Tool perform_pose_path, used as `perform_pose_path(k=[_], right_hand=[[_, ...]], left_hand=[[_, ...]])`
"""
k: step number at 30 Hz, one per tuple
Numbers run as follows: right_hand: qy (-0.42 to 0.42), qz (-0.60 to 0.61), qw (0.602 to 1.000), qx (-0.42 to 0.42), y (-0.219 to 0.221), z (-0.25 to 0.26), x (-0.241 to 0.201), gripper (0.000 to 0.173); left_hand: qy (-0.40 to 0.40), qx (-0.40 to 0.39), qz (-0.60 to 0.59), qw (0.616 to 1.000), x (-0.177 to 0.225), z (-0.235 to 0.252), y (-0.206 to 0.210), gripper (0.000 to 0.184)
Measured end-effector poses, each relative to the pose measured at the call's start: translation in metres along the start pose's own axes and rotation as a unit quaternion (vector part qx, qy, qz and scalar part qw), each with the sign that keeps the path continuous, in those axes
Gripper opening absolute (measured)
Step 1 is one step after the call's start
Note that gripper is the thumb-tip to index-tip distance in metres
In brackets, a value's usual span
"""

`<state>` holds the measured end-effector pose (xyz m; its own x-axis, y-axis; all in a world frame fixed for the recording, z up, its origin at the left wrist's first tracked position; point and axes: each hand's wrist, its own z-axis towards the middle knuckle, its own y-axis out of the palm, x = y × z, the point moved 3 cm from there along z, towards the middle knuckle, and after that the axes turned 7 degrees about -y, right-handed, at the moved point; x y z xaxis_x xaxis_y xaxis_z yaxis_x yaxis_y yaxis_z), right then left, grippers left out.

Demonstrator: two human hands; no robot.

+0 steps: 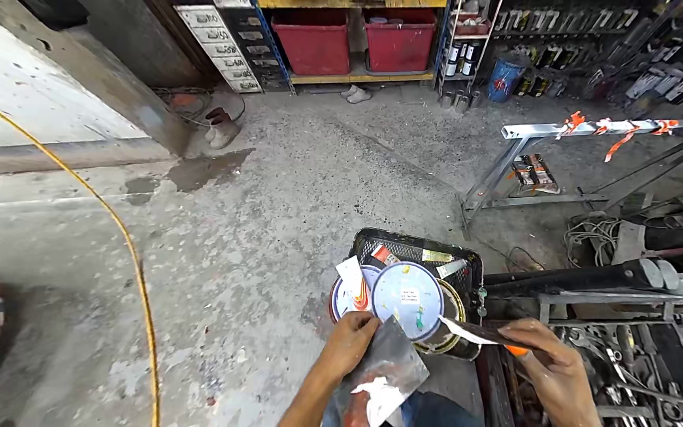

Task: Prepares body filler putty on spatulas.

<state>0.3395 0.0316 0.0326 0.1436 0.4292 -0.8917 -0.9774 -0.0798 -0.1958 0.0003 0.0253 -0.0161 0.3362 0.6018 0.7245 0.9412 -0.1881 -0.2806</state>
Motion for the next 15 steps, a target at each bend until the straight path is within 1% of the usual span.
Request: perform_pose_path(k=[5,7,9,11,13,14,15], right_hand=[[-0.026,0.008,1.000,-0.011,-0.017,0.019,-0.032,0.017],[-0.032,0.006,0.999,-0.021,-0.019,0.024,-0.045,0.016],[-0.044,0.010,0.999,-0.023,-0.019,0.027,-0.056,0.017],[-0.055,0.004,0.998,-0.015,-0.015,0.025,-0.067,0.017],[-0.065,-0.008,0.998,-0.005,-0.009,0.021,-0.080,0.017],[-0.072,-0.012,0.997,-0.002,-0.005,0.018,-0.087,0.017],[-0.078,-0.015,0.997,-0.003,0.000,0.016,-0.095,0.018]], left_hand=[[-0.010,-0.073,0.017,0.997,-0.019,0.021,0.055,0.031],[-0.017,-0.071,0.022,0.997,-0.030,0.028,0.071,0.032],[-0.031,-0.043,0.036,0.998,-0.040,0.033,0.078,0.034],[-0.077,-0.017,0.070,0.994,-0.044,0.030,0.075,0.046],[-0.135,-0.031,0.095,0.986,-0.044,0.020,0.068,0.069],[-0.148,-0.046,0.081,0.985,-0.042,0.012,0.063,0.079],[-0.148,-0.060,0.046,0.986,-0.040,0.004,0.057,0.084]])
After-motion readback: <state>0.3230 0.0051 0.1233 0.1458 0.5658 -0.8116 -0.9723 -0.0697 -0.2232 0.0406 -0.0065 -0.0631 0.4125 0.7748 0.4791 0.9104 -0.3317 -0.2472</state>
